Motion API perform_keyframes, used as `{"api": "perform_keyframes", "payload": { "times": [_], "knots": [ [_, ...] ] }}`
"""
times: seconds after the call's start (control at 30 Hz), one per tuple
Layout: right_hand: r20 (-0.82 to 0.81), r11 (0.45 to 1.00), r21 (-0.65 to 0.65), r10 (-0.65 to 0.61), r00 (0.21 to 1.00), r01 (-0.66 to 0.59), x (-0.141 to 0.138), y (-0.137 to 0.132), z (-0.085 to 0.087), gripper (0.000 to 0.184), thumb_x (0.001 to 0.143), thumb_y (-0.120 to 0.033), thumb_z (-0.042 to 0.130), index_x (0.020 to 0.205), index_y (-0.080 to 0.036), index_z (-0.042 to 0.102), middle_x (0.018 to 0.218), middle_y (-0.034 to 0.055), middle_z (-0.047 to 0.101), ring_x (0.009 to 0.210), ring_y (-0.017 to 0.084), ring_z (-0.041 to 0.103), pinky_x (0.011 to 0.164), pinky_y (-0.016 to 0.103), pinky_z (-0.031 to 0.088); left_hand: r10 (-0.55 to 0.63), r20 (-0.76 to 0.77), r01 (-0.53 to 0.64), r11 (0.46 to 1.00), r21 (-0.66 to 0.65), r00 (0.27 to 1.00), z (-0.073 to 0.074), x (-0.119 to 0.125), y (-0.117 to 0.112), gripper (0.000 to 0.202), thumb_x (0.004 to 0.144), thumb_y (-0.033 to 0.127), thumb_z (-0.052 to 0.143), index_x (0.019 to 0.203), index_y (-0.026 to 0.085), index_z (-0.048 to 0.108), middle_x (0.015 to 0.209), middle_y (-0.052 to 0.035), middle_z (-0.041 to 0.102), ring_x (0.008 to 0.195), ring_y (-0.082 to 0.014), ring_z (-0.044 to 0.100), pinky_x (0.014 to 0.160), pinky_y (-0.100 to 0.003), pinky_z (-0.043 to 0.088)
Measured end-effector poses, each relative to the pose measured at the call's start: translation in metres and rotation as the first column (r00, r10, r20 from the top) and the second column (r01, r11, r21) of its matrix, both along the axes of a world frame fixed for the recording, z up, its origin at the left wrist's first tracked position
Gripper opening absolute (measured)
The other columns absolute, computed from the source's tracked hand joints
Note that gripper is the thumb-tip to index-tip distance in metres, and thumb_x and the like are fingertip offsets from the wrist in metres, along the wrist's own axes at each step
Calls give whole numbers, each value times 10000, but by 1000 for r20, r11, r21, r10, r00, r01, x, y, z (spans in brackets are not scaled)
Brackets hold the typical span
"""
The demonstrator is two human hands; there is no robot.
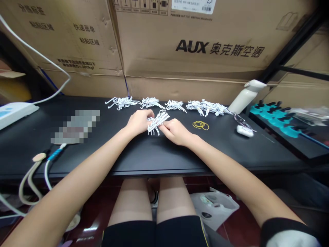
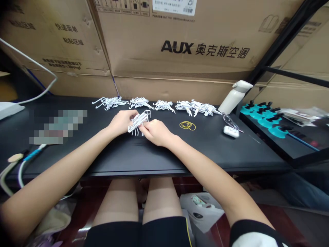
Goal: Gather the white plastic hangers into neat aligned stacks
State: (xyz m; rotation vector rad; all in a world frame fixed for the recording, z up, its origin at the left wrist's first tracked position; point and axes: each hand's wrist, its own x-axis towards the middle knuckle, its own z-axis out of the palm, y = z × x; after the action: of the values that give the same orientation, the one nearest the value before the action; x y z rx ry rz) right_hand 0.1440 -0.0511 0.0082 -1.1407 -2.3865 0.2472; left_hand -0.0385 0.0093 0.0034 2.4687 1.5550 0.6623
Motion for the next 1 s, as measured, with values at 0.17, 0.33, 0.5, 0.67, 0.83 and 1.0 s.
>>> {"api": "perform_keyframes", "payload": {
  "times": [0.17,0.33,0.5,0.67,0.83,1.0],
  "knots": [
    [-9,1000,-2,3,1000,-3,0,0,0,390,982,-263,378,646,-148,539,572,6,512,518,105,396,599,255,287,-51,-67,54,998,44,996,1,2,-4,228,746,390,605,853,212,700,855,-60,684,751,-228,596,586,-276,378],
    [-30,1000,1,11,999,-11,1,1,-2,380,979,-269,388,653,-151,545,585,6,528,528,107,406,603,254,287,-90,-62,95,992,82,994,-1,2,-4,237,775,371,557,846,204,710,881,-71,677,786,-225,595,592,-266,393],
    [-45,1000,2,25,999,-25,1,1,-2,377,978,-265,385,656,-151,546,575,2,514,519,104,399,600,251,292,-108,-48,112,990,90,993,-2,1,-2,269,788,373,531,851,189,717,905,-75,674,801,-224,594,614,-270,414],
    [-33,1000,1,18,999,-18,1,0,-1,375,978,-257,387,661,-147,555,581,6,523,523,104,402,603,251,297,-116,-15,117,989,95,993,-3,1,-3,262,786,368,547,859,179,713,927,-76,678,817,-229,600,621,-287,414],
    [-48,1000,6,15,999,-15,0,0,-1,381,976,-263,384,648,-150,541,581,7,517,533,105,409,607,248,299,-118,31,113,986,126,993,-1,3,-5,270,798,382,524,825,177,699,927,-72,675,802,-217,594,634,-288,421],
    [-67,1000,5,20,998,-19,1,0,0,386,972,-262,377,626,-158,512,567,3,493,519,103,394,593,247,292,-146,65,135,979,153,987,0,4,-8,296,828,374,479,828,169,691,923,-75,670,807,-212,594,676,-300,438]
  ]
}}
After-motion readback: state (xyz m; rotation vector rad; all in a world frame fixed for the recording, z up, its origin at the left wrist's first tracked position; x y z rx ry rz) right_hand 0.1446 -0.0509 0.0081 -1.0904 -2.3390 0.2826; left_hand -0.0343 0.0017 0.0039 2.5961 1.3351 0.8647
